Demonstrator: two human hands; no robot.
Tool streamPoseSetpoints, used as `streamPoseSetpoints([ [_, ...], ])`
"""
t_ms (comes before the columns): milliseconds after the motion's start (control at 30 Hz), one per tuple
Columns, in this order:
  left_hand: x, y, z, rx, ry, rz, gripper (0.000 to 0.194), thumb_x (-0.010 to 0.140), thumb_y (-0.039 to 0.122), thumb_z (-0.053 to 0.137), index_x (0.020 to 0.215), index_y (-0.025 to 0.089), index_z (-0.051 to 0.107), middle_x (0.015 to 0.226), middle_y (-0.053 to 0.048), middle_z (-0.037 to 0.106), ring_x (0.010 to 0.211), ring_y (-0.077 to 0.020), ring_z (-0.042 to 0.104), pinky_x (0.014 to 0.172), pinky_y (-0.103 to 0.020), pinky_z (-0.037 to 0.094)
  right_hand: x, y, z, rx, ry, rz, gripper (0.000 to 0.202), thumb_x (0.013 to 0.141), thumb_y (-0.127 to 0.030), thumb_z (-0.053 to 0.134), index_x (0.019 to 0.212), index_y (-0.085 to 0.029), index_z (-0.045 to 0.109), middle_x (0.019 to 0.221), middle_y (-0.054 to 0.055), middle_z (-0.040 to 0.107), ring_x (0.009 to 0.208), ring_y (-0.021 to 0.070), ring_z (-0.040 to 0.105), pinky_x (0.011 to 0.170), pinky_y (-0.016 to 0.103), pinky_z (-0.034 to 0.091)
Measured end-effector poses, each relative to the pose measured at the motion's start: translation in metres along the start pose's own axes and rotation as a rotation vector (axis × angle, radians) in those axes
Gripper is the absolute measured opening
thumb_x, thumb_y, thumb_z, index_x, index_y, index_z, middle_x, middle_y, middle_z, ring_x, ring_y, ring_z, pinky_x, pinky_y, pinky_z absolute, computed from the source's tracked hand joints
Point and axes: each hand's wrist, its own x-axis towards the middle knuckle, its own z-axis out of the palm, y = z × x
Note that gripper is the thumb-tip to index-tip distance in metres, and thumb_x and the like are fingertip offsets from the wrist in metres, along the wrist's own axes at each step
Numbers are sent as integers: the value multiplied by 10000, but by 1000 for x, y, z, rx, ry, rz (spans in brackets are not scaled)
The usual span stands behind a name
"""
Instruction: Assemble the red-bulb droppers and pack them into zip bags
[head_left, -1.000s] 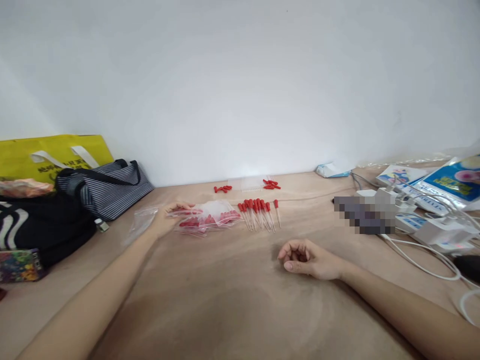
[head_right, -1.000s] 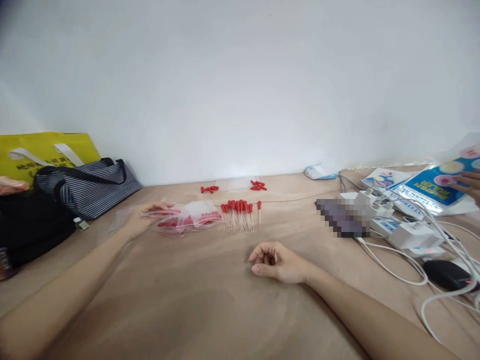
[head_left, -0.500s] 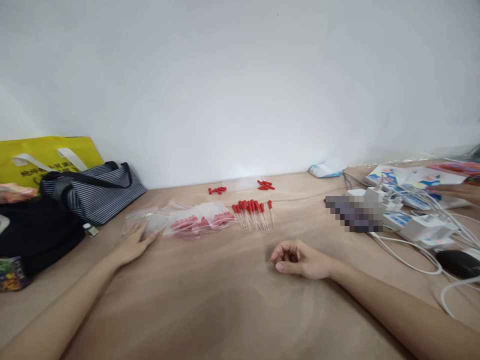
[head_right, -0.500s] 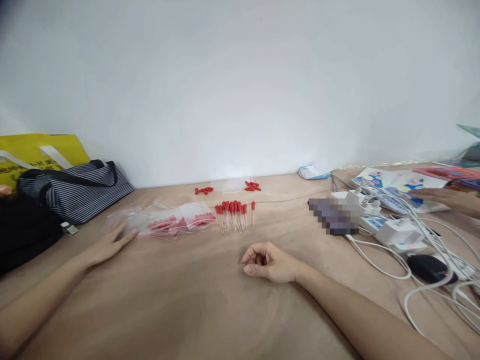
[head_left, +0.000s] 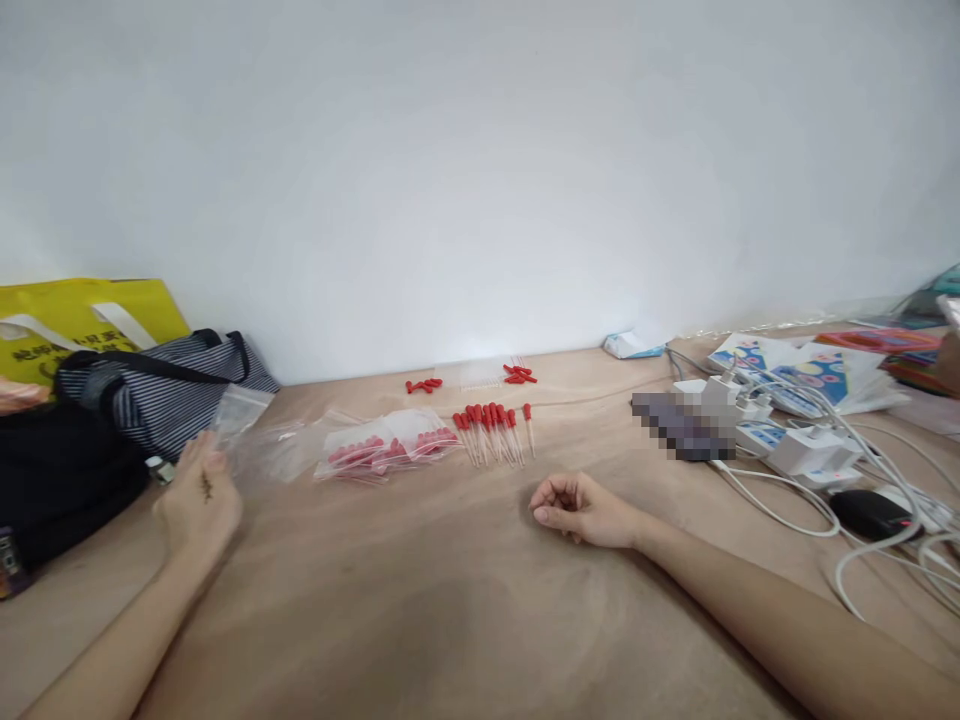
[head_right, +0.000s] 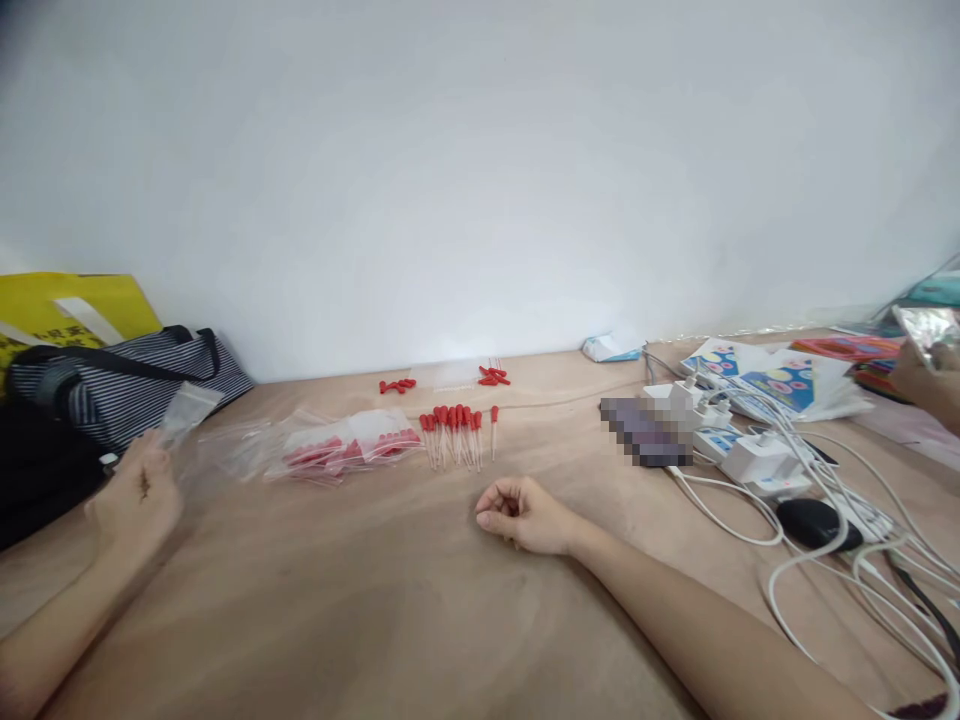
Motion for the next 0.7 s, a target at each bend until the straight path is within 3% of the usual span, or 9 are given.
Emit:
streamPoseSetpoints([
  [67,-11,31,-12,-133,17,146,437,867,334,266,1231,156,429,1289,-48,432,1173,-200,406,983,-354,321,3,3,0,-11,106,10,337,647,-467,607,749,-158,519,534,-58,441,411,38,386,356,159,311],
  [133,-30,64,-19,-250,-132,350,431,862,337,286,1259,211,393,1311,-4,402,1197,-189,374,1005,-337,302,6,5,-2,-25,238,-13,333,651,-470,593,752,-164,509,537,-55,448,409,44,400,352,165,322],
  [267,-83,118,-19,-334,-653,663,418,882,293,270,1295,262,327,1336,22,353,1251,-192,270,1056,-384,198,12,11,-12,-40,440,-68,299,659,-455,565,735,-175,492,532,-52,445,391,51,369,342,182,284],
  [333,-104,132,-17,-335,-928,788,439,873,339,322,1308,299,276,1365,19,290,1259,-212,245,1049,-428,184,14,15,-18,-61,505,-87,273,661,-429,560,739,-176,495,529,-54,436,402,57,367,365,193,287],
  [400,-116,137,-16,-327,-1082,817,521,854,392,362,1334,299,180,1392,-4,219,1273,-231,202,1036,-465,180,17,20,-24,-117,545,-91,251,670,-397,546,774,-172,505,556,-43,457,440,71,400,402,204,313],
  [500,-119,134,-16,-336,-1090,745,540,864,388,340,1348,270,131,1407,-22,192,1289,-222,146,1038,-466,170,30,23,-34,-312,602,-35,227,695,-350,509,824,-163,510,659,-4,537,517,93,471,473,222,369],
  [600,-115,128,-17,-379,-1051,696,480,874,355,319,1333,267,211,1388,-14,263,1287,-200,168,1045,-434,192,54,20,-44,-465,683,33,224,681,-320,524,829,-152,511,756,39,579,621,126,527,574,248,409],
  [700,-111,126,-17,-396,-1084,702,448,859,359,356,1296,274,310,1362,-16,321,1273,-213,217,1030,-441,235,84,12,-52,-527,767,93,290,668,-342,539,871,-137,505,808,88,586,747,188,551,655,294,409],
])
